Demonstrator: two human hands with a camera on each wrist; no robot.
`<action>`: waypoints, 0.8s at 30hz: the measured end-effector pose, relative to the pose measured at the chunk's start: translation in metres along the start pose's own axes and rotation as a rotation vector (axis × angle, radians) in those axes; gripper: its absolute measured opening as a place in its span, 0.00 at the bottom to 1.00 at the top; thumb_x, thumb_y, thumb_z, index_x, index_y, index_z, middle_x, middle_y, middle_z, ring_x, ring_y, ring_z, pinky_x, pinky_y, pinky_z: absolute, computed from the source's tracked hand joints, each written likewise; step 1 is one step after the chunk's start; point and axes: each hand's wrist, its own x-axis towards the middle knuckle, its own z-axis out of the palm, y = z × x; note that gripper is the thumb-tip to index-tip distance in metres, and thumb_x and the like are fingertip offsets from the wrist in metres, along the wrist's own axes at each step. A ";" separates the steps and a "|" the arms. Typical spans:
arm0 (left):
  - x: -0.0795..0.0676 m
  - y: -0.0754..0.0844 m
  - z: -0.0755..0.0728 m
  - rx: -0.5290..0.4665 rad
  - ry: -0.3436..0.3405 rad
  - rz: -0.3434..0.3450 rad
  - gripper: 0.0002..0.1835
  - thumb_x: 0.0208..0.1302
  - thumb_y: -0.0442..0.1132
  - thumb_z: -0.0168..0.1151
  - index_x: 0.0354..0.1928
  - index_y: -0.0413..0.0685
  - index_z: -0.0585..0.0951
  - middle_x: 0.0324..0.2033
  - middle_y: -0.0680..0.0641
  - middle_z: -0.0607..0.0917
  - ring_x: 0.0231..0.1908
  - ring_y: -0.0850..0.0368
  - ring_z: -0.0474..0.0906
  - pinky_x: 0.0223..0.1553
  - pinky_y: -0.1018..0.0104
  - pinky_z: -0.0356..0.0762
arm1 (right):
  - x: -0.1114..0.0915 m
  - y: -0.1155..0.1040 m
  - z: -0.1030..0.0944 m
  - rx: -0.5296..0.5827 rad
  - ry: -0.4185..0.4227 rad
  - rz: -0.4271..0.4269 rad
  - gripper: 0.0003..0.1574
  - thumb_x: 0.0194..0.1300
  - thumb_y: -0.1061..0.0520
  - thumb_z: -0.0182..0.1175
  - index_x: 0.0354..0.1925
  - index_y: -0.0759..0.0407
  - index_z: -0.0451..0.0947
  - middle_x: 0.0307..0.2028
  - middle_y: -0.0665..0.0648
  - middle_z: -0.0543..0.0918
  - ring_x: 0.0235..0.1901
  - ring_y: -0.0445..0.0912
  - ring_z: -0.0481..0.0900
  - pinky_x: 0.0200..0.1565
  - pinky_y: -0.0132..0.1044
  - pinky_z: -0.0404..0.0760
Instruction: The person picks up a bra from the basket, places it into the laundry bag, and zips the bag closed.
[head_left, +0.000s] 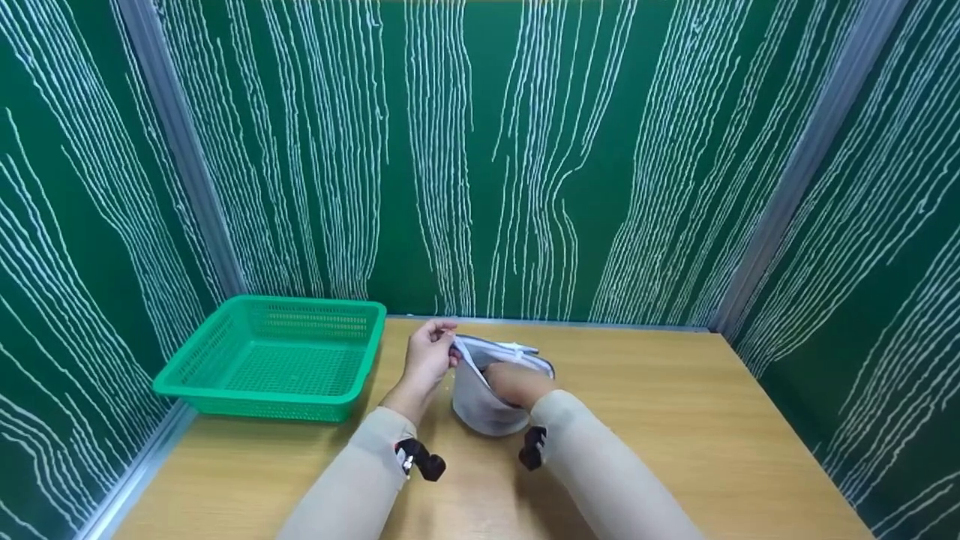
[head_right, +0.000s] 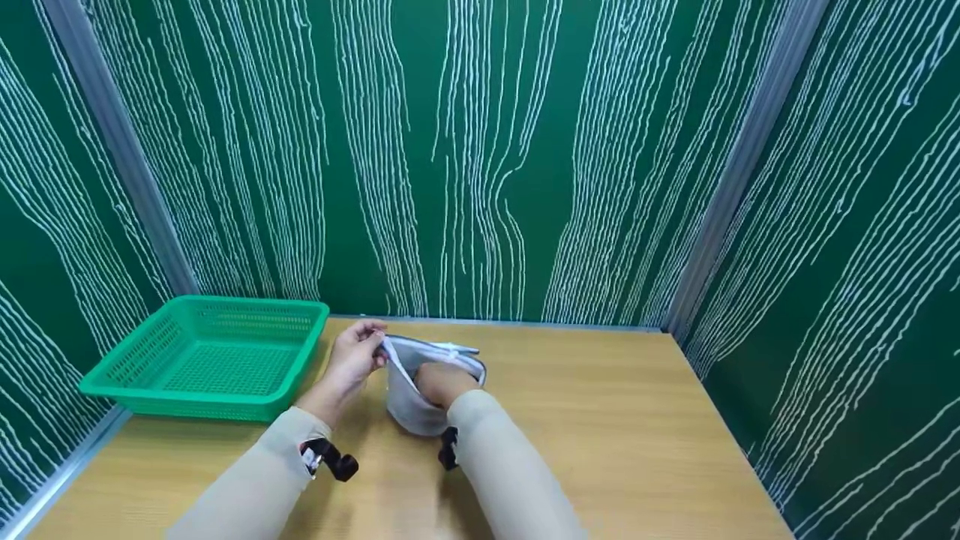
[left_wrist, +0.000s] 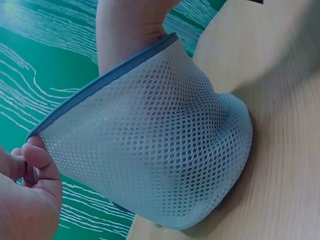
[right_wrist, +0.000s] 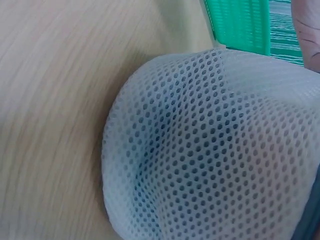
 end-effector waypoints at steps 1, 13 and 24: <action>0.000 -0.001 -0.001 -0.010 0.005 -0.004 0.11 0.86 0.26 0.53 0.57 0.32 0.83 0.33 0.49 0.79 0.23 0.61 0.77 0.24 0.75 0.76 | 0.000 0.000 0.001 0.025 0.003 0.023 0.24 0.83 0.40 0.53 0.57 0.54 0.85 0.50 0.57 0.85 0.55 0.57 0.80 0.61 0.54 0.79; -0.001 -0.011 -0.015 0.188 -0.011 -0.035 0.15 0.87 0.32 0.56 0.63 0.31 0.86 0.40 0.43 0.86 0.29 0.58 0.80 0.23 0.73 0.77 | -0.004 -0.018 -0.006 -0.373 0.030 -0.308 0.24 0.85 0.48 0.60 0.27 0.50 0.78 0.25 0.50 0.79 0.28 0.47 0.79 0.33 0.40 0.76; -0.001 -0.008 -0.014 0.293 -0.025 -0.091 0.16 0.84 0.45 0.67 0.62 0.43 0.89 0.48 0.40 0.87 0.36 0.53 0.83 0.24 0.69 0.80 | 0.004 -0.010 -0.043 -0.123 0.270 -0.436 0.15 0.81 0.52 0.68 0.39 0.59 0.93 0.35 0.54 0.91 0.35 0.47 0.87 0.42 0.43 0.89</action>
